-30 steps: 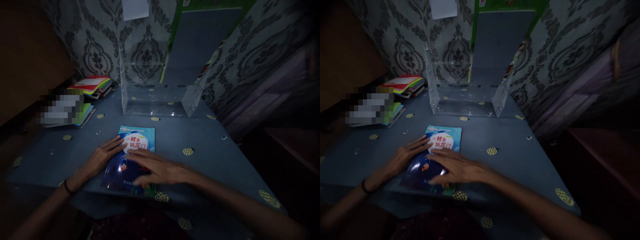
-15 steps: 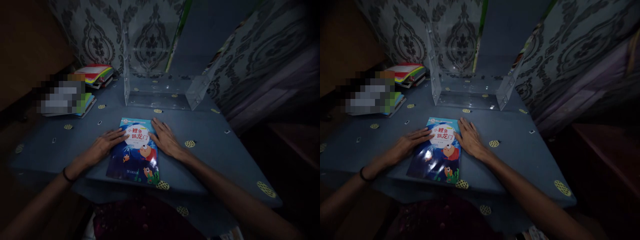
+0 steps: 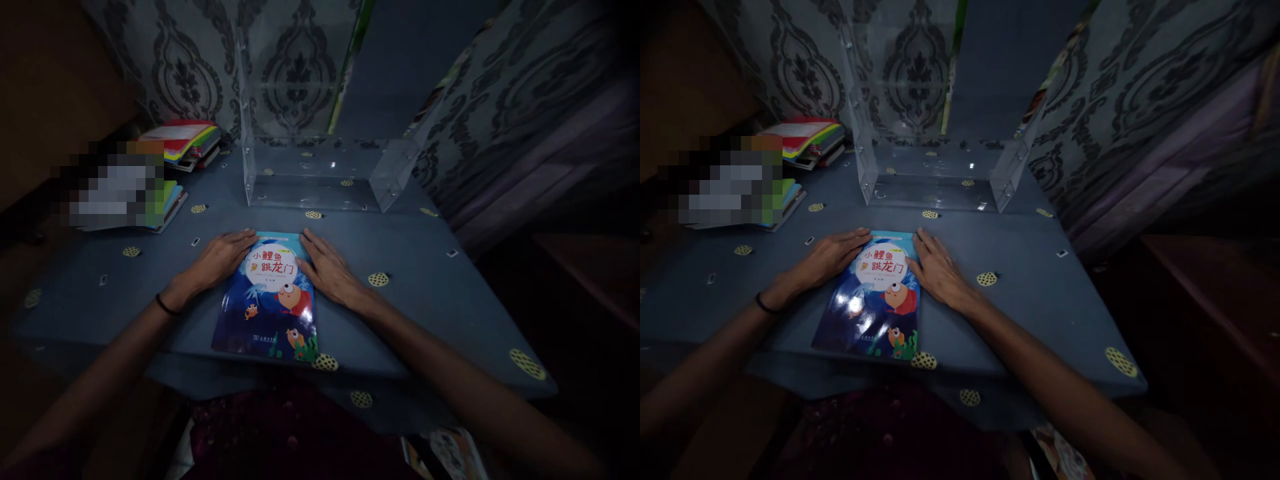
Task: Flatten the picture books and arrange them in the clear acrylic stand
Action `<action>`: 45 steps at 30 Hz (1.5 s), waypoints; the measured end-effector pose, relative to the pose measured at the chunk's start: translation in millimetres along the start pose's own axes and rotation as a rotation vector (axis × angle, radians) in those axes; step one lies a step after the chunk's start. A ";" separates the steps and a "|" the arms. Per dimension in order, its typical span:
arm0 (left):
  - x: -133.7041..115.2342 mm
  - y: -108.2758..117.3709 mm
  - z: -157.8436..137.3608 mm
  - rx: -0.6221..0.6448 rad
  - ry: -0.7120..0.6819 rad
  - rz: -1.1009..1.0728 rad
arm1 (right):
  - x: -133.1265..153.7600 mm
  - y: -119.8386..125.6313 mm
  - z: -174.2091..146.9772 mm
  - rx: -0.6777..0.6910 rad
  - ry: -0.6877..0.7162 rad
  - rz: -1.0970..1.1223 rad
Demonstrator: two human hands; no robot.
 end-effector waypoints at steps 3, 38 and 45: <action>-12.8 -2.7 -9.2 0.015 0.015 0.008 | 1.3 -1.2 1.7 0.007 0.007 -0.013; -98.0 -21.3 11.9 0.115 -0.362 0.044 | -15.9 44.0 -0.5 -0.211 -0.003 0.236; -94.5 -23.0 53.8 0.035 -0.342 0.162 | -14.3 49.0 -4.9 -0.264 -0.118 0.400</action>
Point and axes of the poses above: each hand's wrist, its own z-axis towards the middle knuckle, its own y-axis out of the back of the hand, x = y × z, the point moved 9 cm from there along z, towards the middle knuckle, and after that the axes turned 9 degrees about y, right-handed, at the moved point
